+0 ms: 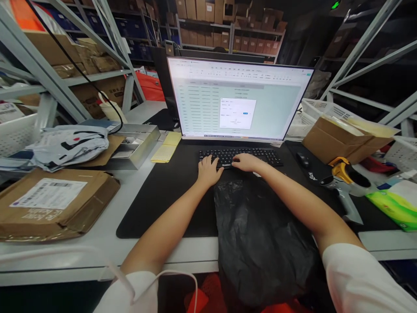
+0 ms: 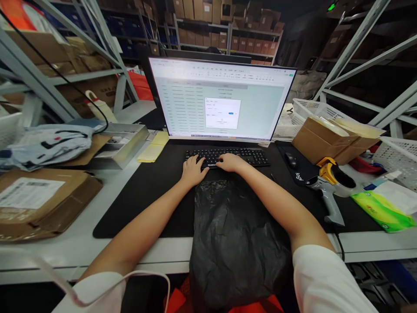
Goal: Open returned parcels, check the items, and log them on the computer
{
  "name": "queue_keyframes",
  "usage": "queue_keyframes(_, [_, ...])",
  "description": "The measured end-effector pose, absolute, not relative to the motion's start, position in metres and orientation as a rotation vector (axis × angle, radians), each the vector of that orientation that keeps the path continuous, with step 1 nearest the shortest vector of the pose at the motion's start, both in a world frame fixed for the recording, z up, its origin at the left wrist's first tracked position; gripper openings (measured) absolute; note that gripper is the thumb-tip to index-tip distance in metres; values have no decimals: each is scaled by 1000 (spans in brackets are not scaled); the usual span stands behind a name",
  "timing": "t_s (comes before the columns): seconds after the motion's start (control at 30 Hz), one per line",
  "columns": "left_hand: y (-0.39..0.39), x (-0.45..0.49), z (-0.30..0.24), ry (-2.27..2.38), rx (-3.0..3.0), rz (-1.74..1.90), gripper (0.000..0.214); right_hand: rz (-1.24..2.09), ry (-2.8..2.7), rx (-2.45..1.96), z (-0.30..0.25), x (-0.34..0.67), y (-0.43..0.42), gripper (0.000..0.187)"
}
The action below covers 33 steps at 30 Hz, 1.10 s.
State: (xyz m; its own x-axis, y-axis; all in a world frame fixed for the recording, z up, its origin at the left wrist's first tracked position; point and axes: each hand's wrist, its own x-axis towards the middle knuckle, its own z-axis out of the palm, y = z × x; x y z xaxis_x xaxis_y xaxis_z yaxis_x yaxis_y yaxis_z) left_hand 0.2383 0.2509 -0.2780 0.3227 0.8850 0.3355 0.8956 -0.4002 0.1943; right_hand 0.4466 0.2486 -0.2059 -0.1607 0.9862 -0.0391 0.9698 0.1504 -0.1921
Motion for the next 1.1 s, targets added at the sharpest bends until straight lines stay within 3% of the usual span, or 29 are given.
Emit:
queue_keyframes(0.1, [251,238,-279,-1710,-2521,-616,60,65,-2160,-1967,-223,430,246,50])
queue_keyframes(0.23, [250,238,-279,-1717,-2507,-601,61,-51,-2010,-1868,-252,427,241,46])
queue_keyframes(1.1, [252,237,-278,-1739,-2499,-523,61,-48,-2029,-1651,-281,437,245,38])
